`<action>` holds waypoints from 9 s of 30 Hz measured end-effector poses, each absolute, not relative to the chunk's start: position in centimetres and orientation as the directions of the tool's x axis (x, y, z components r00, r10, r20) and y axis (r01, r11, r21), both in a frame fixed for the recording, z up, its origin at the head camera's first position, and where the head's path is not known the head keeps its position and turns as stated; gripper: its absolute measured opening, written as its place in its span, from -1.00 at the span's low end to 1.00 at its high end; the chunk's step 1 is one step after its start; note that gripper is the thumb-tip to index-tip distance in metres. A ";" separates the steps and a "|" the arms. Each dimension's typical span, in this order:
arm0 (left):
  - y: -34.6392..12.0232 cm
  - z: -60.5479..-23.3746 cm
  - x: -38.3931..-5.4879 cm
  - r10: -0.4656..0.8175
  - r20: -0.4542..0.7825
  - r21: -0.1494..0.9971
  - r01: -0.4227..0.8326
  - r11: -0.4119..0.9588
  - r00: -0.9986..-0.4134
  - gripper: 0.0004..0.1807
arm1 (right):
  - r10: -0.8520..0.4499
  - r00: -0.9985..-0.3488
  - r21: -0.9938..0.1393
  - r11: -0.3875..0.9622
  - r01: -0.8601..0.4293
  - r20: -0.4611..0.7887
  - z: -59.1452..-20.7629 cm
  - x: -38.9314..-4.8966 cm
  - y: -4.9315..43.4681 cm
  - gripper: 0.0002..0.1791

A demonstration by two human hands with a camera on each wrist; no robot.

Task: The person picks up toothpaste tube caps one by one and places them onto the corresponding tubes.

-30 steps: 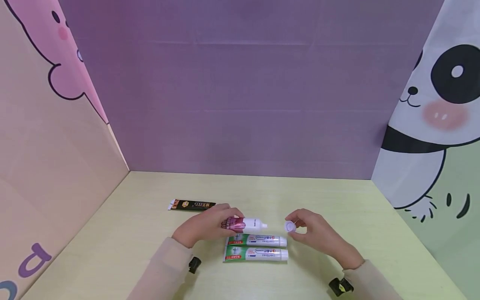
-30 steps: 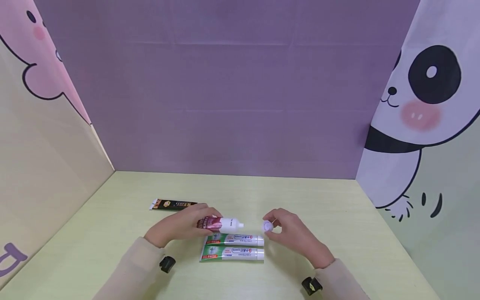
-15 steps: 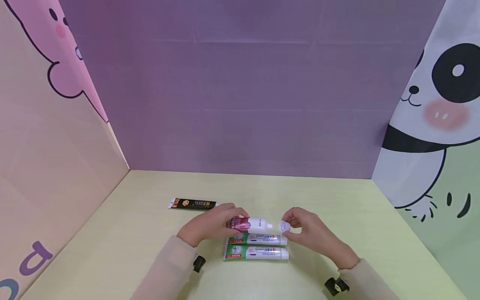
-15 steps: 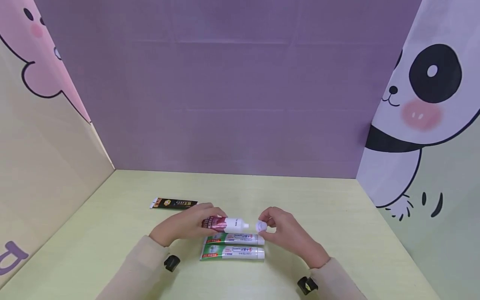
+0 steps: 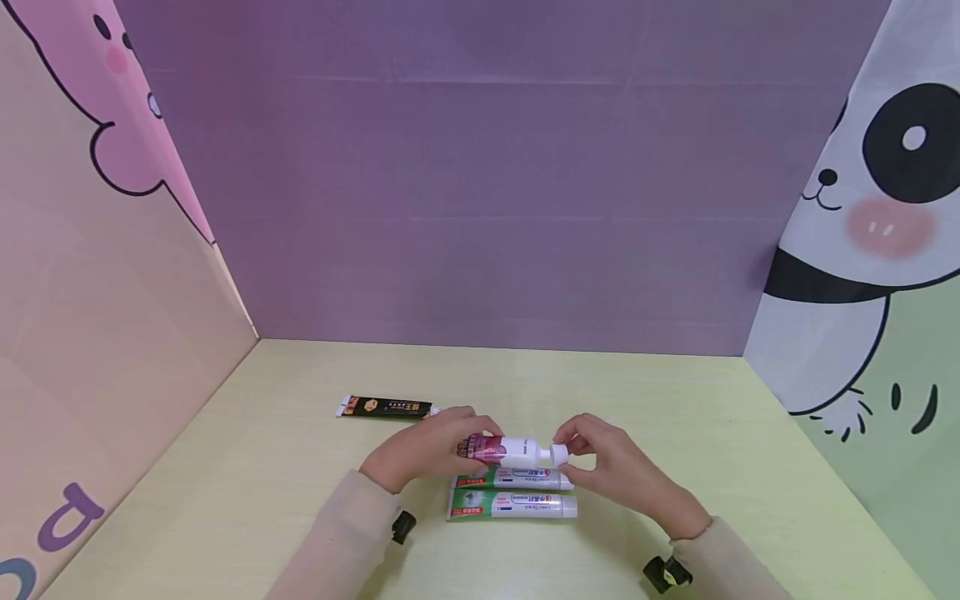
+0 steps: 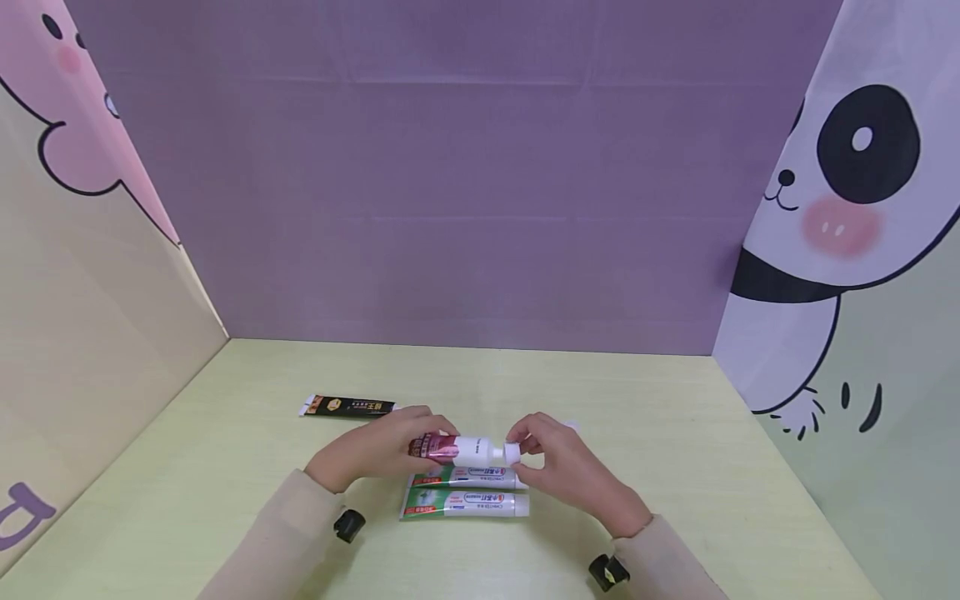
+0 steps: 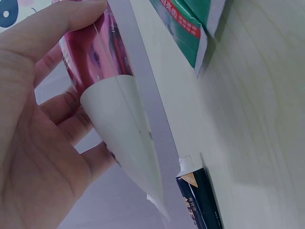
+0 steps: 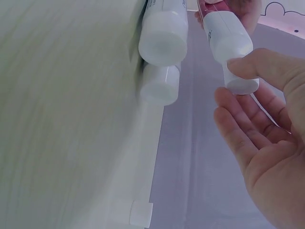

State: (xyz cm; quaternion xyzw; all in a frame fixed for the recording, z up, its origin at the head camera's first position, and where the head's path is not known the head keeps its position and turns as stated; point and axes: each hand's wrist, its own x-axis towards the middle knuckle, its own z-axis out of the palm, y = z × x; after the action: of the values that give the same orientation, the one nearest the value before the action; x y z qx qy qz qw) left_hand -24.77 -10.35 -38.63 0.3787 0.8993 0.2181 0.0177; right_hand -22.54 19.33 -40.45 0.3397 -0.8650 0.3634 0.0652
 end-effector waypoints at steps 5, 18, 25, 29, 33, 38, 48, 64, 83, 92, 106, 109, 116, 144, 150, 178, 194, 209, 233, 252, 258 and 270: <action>-10.2 -38.7 -24.9 0.698 0.150 0.408 0.687 0.602 -0.700 -0.59 | -0.541 -0.752 -0.582 0.494 -0.646 0.376 -40.6 -22.6 19.0 -0.64; -10.3 -39.8 -26.1 0.718 0.171 0.392 0.715 0.579 -0.675 -0.59 | -0.540 -0.756 -0.589 0.493 -0.641 0.371 -41.0 -23.0 18.3 -0.66; -10.3 -39.9 -26.3 0.719 0.179 0.389 0.719 0.576 -0.672 -0.59 | -0.536 -0.787 -0.646 0.490 -0.586 0.307 -40.9 -23.0 18.4 -0.75; -10.4 -40.0 -26.3 0.717 0.184 0.384 0.721 0.577 -0.672 -0.59 | -0.546 -0.795 -0.664 0.496 -0.560 0.264 -41.2 -23.1 18.3 -0.81; -10.3 -40.0 -26.2 0.712 0.177 0.386 0.714 0.585 -0.679 -0.59 | -0.551 -0.798 -0.669 0.500 -0.550 0.244 -41.5 -23.2 18.2 -0.81; -10.2 -39.8 -25.9 0.711 0.173 0.379 0.712 0.591 -0.682 -0.59 | -0.520 -0.828 -0.686 0.525 -0.504 0.210 -41.6 -23.1 18.0 -0.83; -10.1 -39.3 -25.2 0.709 0.173 0.385 0.709 0.590 -0.684 -0.59 | -0.499 -0.851 -0.689 0.560 -0.459 0.162 -41.1 -22.5 18.0 -0.69; -10.3 -39.0 -25.1 0.709 0.189 0.393 0.714 0.580 -0.680 -0.58 | -0.528 -0.783 -0.580 0.541 -0.609 0.330 -40.8 -22.2 18.8 -0.58; -10.3 -39.2 -25.2 0.714 0.209 0.381 0.728 0.570 -0.669 -0.59 | -0.540 -0.780 -0.593 0.529 -0.607 0.317 -40.7 -22.1 18.7 -0.69; -10.4 -39.1 -25.1 0.713 0.215 0.386 0.728 0.566 -0.668 -0.58 | -0.523 -0.804 -0.611 0.547 -0.572 0.284 -41.0 -22.3 18.8 -0.79; -10.2 -39.0 -25.0 0.715 0.224 0.365 0.737 0.568 -0.662 -0.58 | -0.516 -0.819 -0.616 0.567 -0.547 0.252 -41.2 -22.6 18.9 -0.74; -10.1 -39.0 -24.9 0.714 0.224 0.360 0.738 0.571 -0.663 -0.58 | -0.509 -0.826 -0.614 0.579 -0.536 0.242 -41.2 -22.7 18.9 -0.67; -10.1 -39.0 -24.8 0.714 0.226 0.361 0.738 0.570 -0.662 -0.59 | -0.505 -0.833 -0.633 0.573 -0.521 0.227 -41.2 -22.6 18.7 -0.59; -10.2 -38.9 -24.8 0.711 0.227 0.365 0.735 0.572 -0.666 -0.59 | -0.563 -0.730 -0.600 0.446 -0.664 0.389 -41.2 -22.4 18.7 -0.56; -10.1 -38.9 -24.9 0.714 0.225 0.369 0.736 0.567 -0.663 -0.60 | -0.571 -0.710 -0.579 0.437 -0.688 0.413 -41.4 -22.6 18.7 -0.58; -10.3 -38.8 -24.9 0.722 0.257 0.356 0.757 0.548 -0.643 -0.60 | -0.540 -0.798 -0.635 0.525 -0.567 0.267 -41.3 -22.6 18.6 -0.81; -10.3 -38.7 -24.6 0.716 0.243 0.355 0.747 0.562 -0.654 -0.61 | -0.537 -0.808 -0.612 0.562 -0.556 0.242 -41.5 -22.7 18.5 -0.64; -10.1 -38.7 -24.6 0.711 0.221 0.370 0.731 0.573 -0.668 -0.60 | -0.569 -0.782 -0.678 0.471 -0.564 0.255 -41.6 -22.5 18.6 -0.59; -9.9 -38.7 -24.8 0.722 0.233 0.376 0.745 0.551 -0.652 -0.60 | -0.604 -0.744 -0.665 0.434 -0.607 0.286 -41.4 -22.5 18.7 -0.77; -9.8 -38.6 -24.7 0.711 0.274 0.399 0.750 0.528 -0.647 -0.59 | -0.623 -0.686 -0.679 0.319 -0.662 0.376 -41.9 -22.5 18.7 -0.88; -10.5 -38.2 -24.8 0.691 0.255 0.442 0.717 0.539 -0.677 -0.54 | -0.614 -0.670 -0.683 0.274 -0.677 0.417 -41.7 -22.5 19.1 -0.89; -13.6 -38.1 -25.1 0.636 0.278 0.397 0.689 0.606 -0.720 -0.51 | -0.583 -0.704 -0.726 0.262 -0.636 0.406 -41.6 -22.8 20.4 -0.90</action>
State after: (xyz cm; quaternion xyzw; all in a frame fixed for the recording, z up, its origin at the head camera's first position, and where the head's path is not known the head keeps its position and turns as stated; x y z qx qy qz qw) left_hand -25.06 -13.59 -38.14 0.3702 0.8946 0.2444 -0.0544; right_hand -22.80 20.42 -41.64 0.3837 -0.7939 0.4707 0.0283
